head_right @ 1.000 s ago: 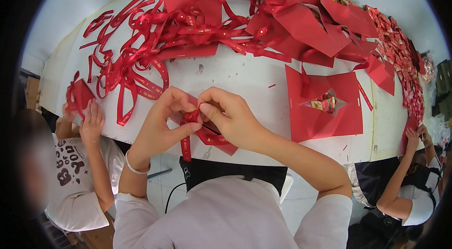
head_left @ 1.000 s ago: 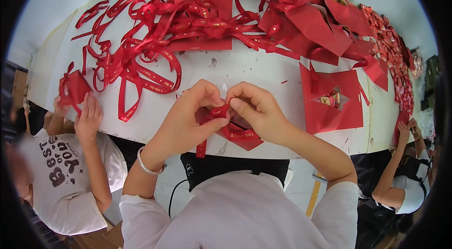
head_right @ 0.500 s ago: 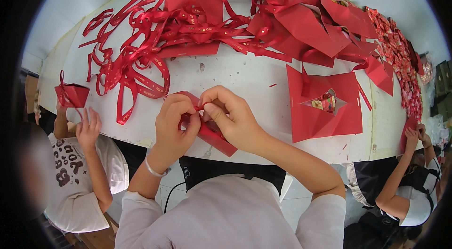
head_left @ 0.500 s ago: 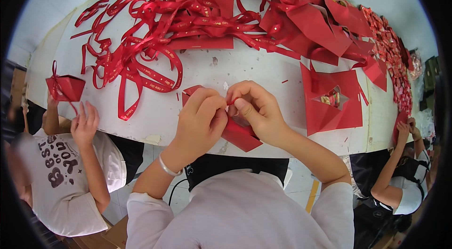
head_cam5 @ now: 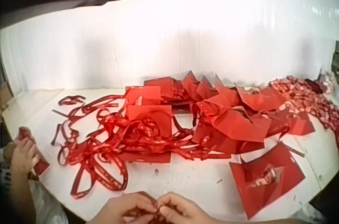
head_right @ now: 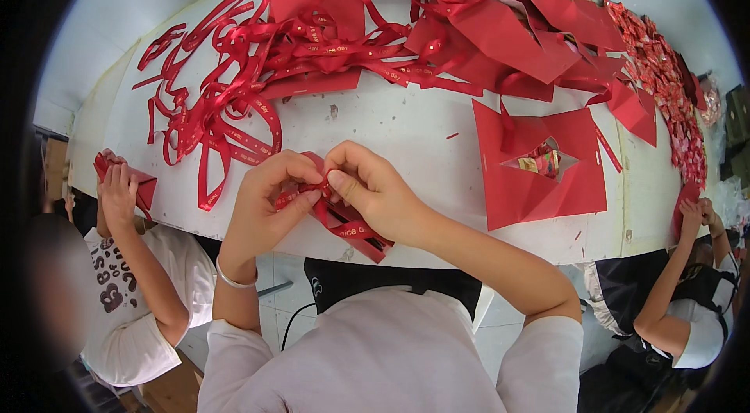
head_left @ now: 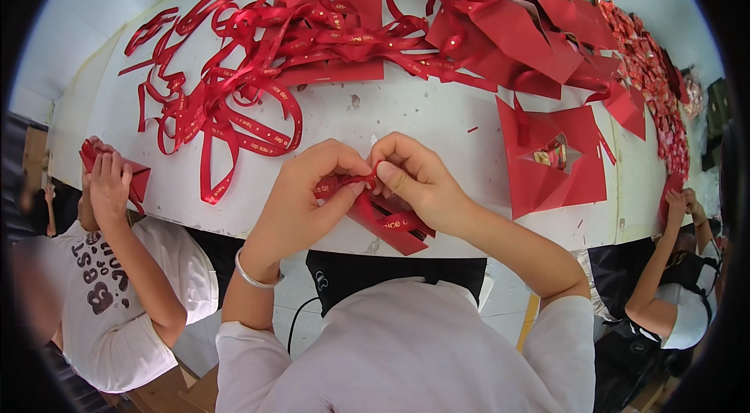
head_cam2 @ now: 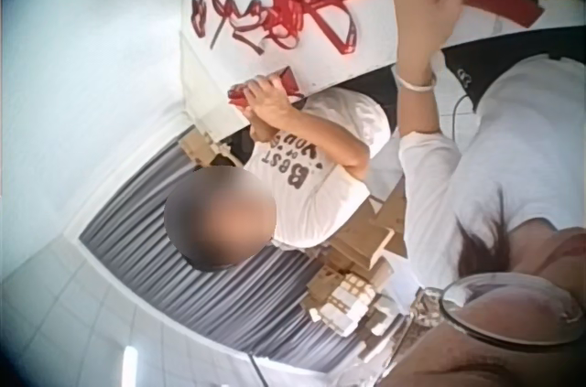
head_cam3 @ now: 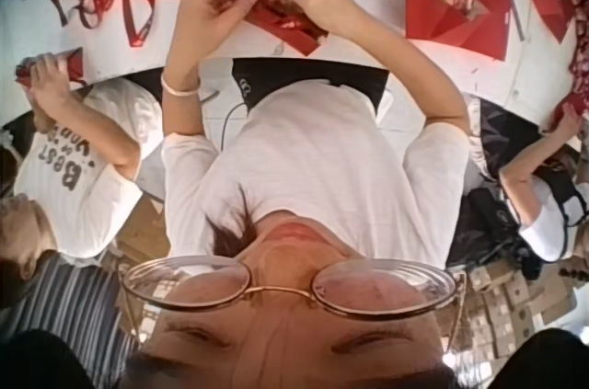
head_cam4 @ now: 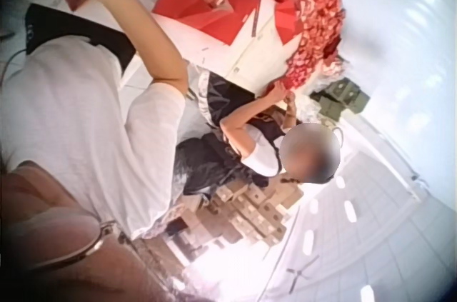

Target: The person assembles small red gift boxes by folding the paper, inserting a small item, and tying a red ribbon around each box. The process is repeated multiple times with consistent hand movements and placement of finished boxes on the table.

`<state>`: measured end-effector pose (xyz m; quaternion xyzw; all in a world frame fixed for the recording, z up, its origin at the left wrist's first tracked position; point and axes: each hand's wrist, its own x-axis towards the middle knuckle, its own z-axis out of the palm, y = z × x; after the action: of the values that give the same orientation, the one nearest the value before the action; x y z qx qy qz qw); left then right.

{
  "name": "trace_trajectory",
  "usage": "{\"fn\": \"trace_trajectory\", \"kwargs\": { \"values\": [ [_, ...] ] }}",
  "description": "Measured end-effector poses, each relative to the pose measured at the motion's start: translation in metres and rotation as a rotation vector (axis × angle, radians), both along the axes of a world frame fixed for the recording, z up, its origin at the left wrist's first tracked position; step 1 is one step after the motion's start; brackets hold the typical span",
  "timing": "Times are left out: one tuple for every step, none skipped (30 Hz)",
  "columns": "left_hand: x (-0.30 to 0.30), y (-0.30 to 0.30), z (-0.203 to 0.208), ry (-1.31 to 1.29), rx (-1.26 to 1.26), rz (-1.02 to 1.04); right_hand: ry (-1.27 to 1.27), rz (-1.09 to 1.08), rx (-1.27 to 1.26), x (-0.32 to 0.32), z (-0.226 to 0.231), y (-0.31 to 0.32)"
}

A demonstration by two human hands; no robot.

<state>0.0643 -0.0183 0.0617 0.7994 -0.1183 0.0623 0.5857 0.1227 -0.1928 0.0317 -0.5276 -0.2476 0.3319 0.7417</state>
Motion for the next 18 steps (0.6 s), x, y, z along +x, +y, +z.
{"fn": "trace_trajectory", "kwargs": {
  "values": [
    [0.001,0.001,0.001,-0.013,0.032,-0.009,0.002,0.002,-0.023,-0.001,0.003,0.000],
    [0.002,0.002,0.001,-0.026,0.064,-0.018,0.004,0.003,-0.045,-0.003,0.007,-0.001],
    [0.001,-0.003,0.000,-0.085,0.132,0.057,0.006,0.005,-0.069,-0.005,0.010,-0.003],
    [-0.002,-0.012,-0.003,-0.144,0.200,0.131,-0.101,-0.027,-0.097,-0.007,0.009,-0.004],
    [-0.004,-0.017,-0.006,-0.203,0.267,0.205,-0.207,-0.059,-0.124,-0.009,0.008,-0.006],
    [-0.005,-0.016,-0.012,-0.284,0.267,0.221,-0.313,-0.090,-0.148,-0.010,0.007,-0.008],
    [-0.006,-0.015,-0.020,-0.365,0.265,0.236,-0.286,-0.058,-0.121,-0.009,0.006,-0.010],
    [-0.005,-0.014,-0.026,-0.446,0.263,0.250,-0.258,-0.025,-0.093,-0.007,0.005,-0.012],
    [-0.005,-0.013,-0.029,-0.464,0.236,0.260,-0.227,0.004,-0.070,-0.006,0.004,-0.014],
    [-0.005,-0.011,-0.032,-0.481,0.208,0.270,-0.086,0.024,-0.047,-0.003,0.006,-0.014],
    [-0.005,-0.010,-0.034,-0.498,0.181,0.280,0.056,0.043,-0.024,0.004,0.012,-0.014],
    [-0.005,-0.010,-0.036,-0.504,0.170,0.262,0.196,0.063,0.005,0.008,0.015,-0.014],
    [-0.005,-0.010,-0.037,-0.511,0.159,0.245,0.240,0.097,0.038,0.008,0.012,-0.012],
    [-0.005,-0.009,-0.039,-0.518,0.148,0.228,0.229,0.137,-0.016,0.010,0.013,-0.011],
    [-0.005,-0.008,-0.041,-0.531,0.142,0.207,0.218,0.178,-0.072,0.014,0.015,-0.010],
    [-0.004,-0.006,-0.044,-0.545,0.135,0.187,0.208,0.218,-0.128,0.017,0.016,-0.009],
    [-0.004,-0.004,-0.045,-0.559,0.129,0.166,0.213,0.229,-0.123,0.017,0.015,-0.007],
    [-0.003,-0.002,-0.045,-0.560,0.127,0.127,0.218,0.239,-0.120,0.017,0.014,-0.005]
  ]
}}
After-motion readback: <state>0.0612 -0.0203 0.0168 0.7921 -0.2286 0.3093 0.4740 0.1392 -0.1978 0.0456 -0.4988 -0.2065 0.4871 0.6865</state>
